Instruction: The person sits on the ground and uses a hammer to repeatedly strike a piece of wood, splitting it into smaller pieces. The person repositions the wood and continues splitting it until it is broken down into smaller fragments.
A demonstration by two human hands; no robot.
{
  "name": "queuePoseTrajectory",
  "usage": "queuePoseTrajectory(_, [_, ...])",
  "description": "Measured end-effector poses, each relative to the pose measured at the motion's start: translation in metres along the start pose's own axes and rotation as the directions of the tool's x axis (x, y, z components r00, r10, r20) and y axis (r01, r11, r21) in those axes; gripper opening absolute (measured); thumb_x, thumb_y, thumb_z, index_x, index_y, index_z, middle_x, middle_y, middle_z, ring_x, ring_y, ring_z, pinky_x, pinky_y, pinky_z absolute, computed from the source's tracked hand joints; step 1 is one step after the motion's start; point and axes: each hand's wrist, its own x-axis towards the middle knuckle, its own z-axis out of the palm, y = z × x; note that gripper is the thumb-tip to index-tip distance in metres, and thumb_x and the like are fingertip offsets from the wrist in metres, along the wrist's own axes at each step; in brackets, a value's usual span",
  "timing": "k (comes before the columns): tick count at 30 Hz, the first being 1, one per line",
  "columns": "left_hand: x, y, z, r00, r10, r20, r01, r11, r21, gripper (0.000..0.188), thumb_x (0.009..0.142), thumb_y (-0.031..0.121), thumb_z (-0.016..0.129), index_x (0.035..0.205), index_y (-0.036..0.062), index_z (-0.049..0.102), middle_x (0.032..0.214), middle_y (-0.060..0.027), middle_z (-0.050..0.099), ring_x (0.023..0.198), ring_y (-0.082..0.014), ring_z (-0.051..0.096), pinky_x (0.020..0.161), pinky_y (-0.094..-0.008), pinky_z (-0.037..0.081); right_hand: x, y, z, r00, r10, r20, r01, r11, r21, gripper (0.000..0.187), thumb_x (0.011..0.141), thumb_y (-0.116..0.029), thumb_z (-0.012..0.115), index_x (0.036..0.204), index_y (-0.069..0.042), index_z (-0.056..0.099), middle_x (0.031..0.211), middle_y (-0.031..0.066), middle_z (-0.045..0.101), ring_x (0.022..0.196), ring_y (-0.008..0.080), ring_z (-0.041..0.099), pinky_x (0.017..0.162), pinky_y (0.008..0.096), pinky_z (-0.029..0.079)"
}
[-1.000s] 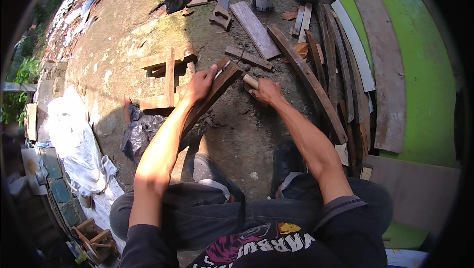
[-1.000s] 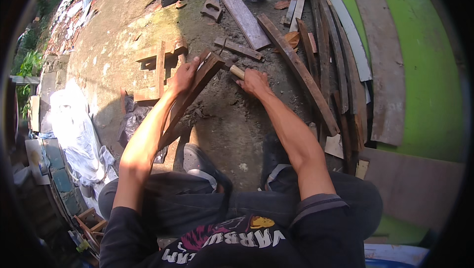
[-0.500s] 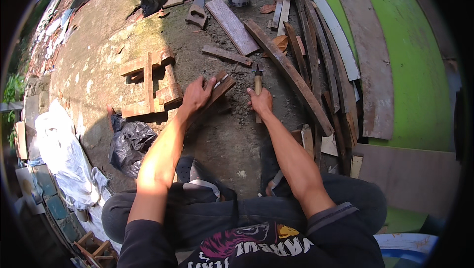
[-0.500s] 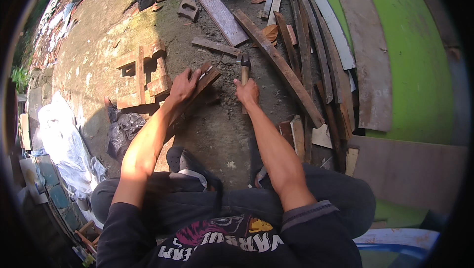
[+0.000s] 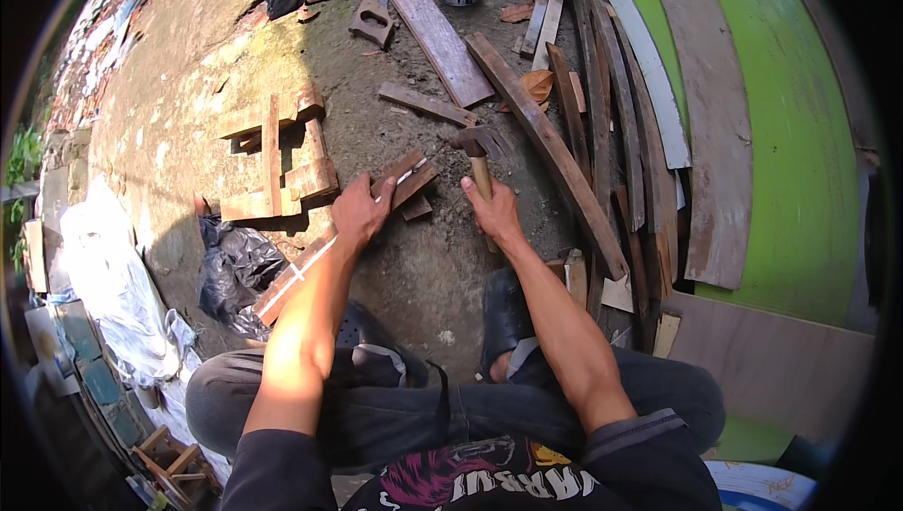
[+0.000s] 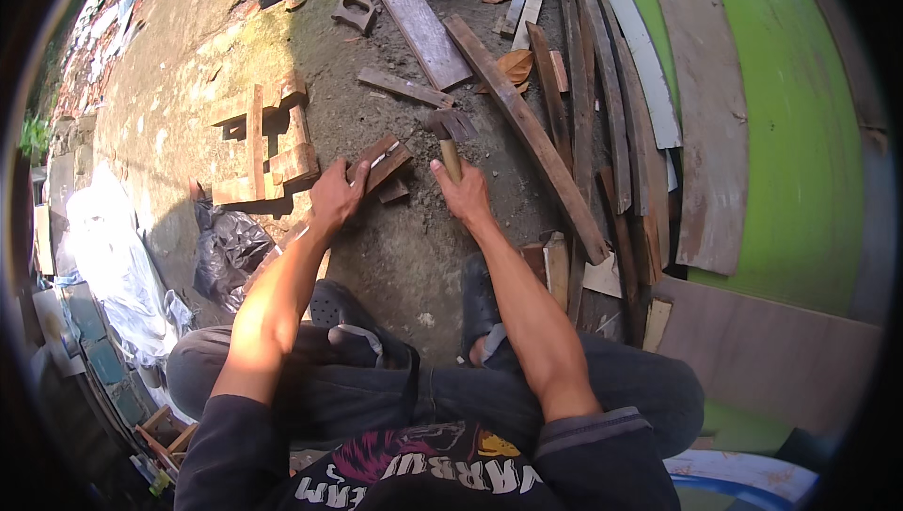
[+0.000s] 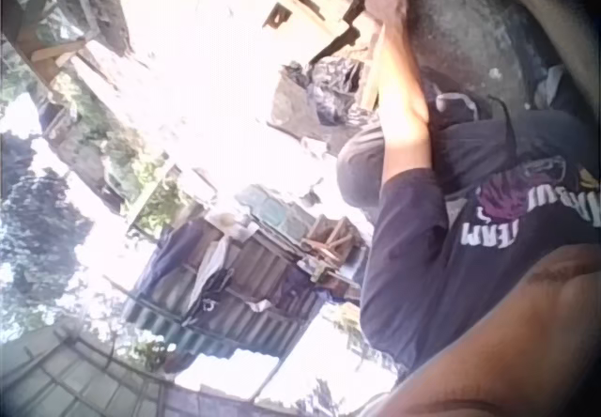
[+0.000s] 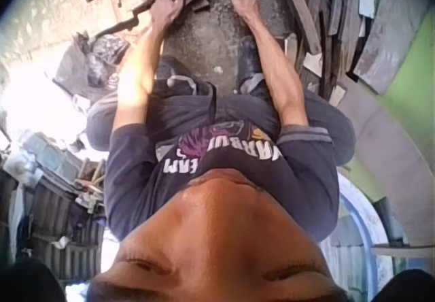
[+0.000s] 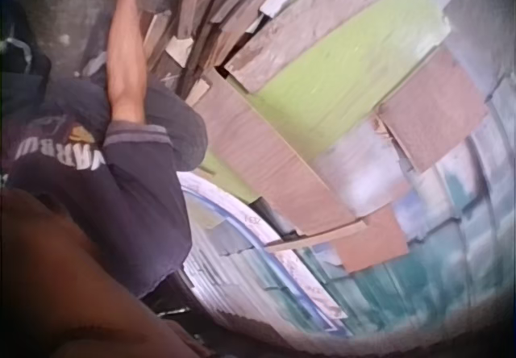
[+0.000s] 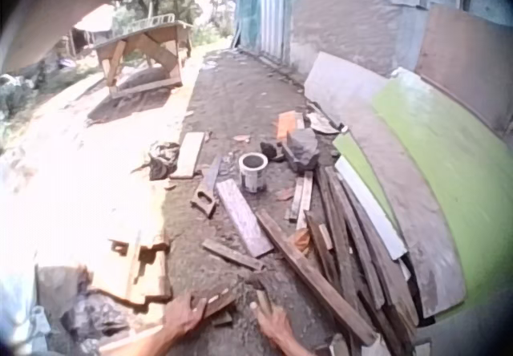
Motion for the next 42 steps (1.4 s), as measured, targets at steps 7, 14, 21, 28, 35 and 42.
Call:
queuePoseTrajectory(7, [0.005, 0.002, -0.007, 0.998, -0.003, 0.068, 0.002, 1.000, 0.024, 0.061, 0.091, 0.065, 0.054, 0.087, 0.0046, 0.061, 0.083, -0.0248, 0.069, 0.082, -0.0437, 0.068, 0.072, -0.0523, 0.051, 0.012, -0.021, -0.004, 0.982, -0.188, -0.032, 0.178, 0.962, -0.206, 0.043, 0.089, -0.041, 0.067, 0.099, 0.001, 0.068, 0.081, 0.0229, 0.068, 0.079, 0.0405, 0.069, 0.074, 0.0464, 0.051])
queuePoseTrajectory(14, [0.006, -0.004, -0.009, 0.992, -0.065, 0.109, 0.064, 0.998, 0.013, 0.060, 0.090, 0.065, 0.057, 0.088, 0.0048, 0.062, 0.083, -0.0221, 0.070, 0.080, -0.0423, 0.069, 0.071, -0.0514, 0.052, 0.024, -0.085, -0.020, 0.931, -0.364, -0.006, 0.355, 0.911, -0.208, 0.028, 0.088, -0.026, 0.069, 0.098, 0.000, 0.070, 0.079, 0.0209, 0.070, 0.075, 0.0397, 0.070, 0.071, 0.0430, 0.053])
queuePoseTrajectory(21, [0.009, -0.002, -0.007, 0.989, -0.058, 0.134, 0.063, 0.997, -0.035, 0.058, 0.088, 0.063, 0.061, 0.087, 0.0053, 0.063, 0.082, -0.0214, 0.069, 0.079, -0.0405, 0.069, 0.071, -0.0501, 0.052, 0.023, -0.046, -0.010, 0.999, 0.027, -0.020, -0.033, 0.868, -0.496, 0.031, 0.084, -0.027, 0.068, 0.090, 0.003, 0.067, 0.080, 0.0269, 0.067, 0.080, 0.0448, 0.068, 0.072, 0.0465, 0.053])
queuePoseTrajectory(28, [0.007, -0.013, -0.002, 0.994, -0.044, 0.096, 0.053, 0.995, -0.090, 0.058, 0.087, 0.063, 0.062, 0.085, 0.0048, 0.063, 0.081, -0.0210, 0.069, 0.076, -0.0399, 0.068, 0.068, -0.0496, 0.051, 0.039, -0.103, -0.022, 0.932, -0.334, -0.141, 0.292, 0.922, -0.254, 0.027, 0.086, -0.026, 0.070, 0.091, 0.001, 0.069, 0.082, 0.0202, 0.071, 0.078, 0.0364, 0.070, 0.068, 0.0425, 0.052])
queuePoseTrajectory(35, [0.015, -0.003, -0.005, 0.995, -0.037, 0.090, 0.043, 0.997, -0.065, 0.059, 0.086, 0.064, 0.062, 0.084, 0.0045, 0.062, 0.080, -0.0215, 0.068, 0.075, -0.0406, 0.068, 0.068, -0.0503, 0.051, 0.025, -0.025, -0.003, 0.990, -0.081, -0.119, 0.036, 0.939, -0.342, 0.035, 0.083, -0.027, 0.071, 0.091, 0.006, 0.067, 0.084, 0.0254, 0.070, 0.086, 0.0401, 0.071, 0.074, 0.0458, 0.053])
queuePoseTrajectory(42, [0.008, -0.013, -0.002, 0.996, -0.047, 0.071, 0.050, 0.998, -0.039, 0.059, 0.084, 0.064, 0.065, 0.087, 0.0046, 0.065, 0.082, -0.0204, 0.071, 0.075, -0.0377, 0.070, 0.066, -0.0474, 0.054, 0.034, -0.106, -0.025, 0.953, -0.260, -0.157, 0.240, 0.962, -0.131, 0.023, 0.090, -0.018, 0.065, 0.075, -0.001, 0.059, 0.059, 0.0073, 0.056, 0.052, 0.0162, 0.056, 0.050, 0.0381, 0.042])
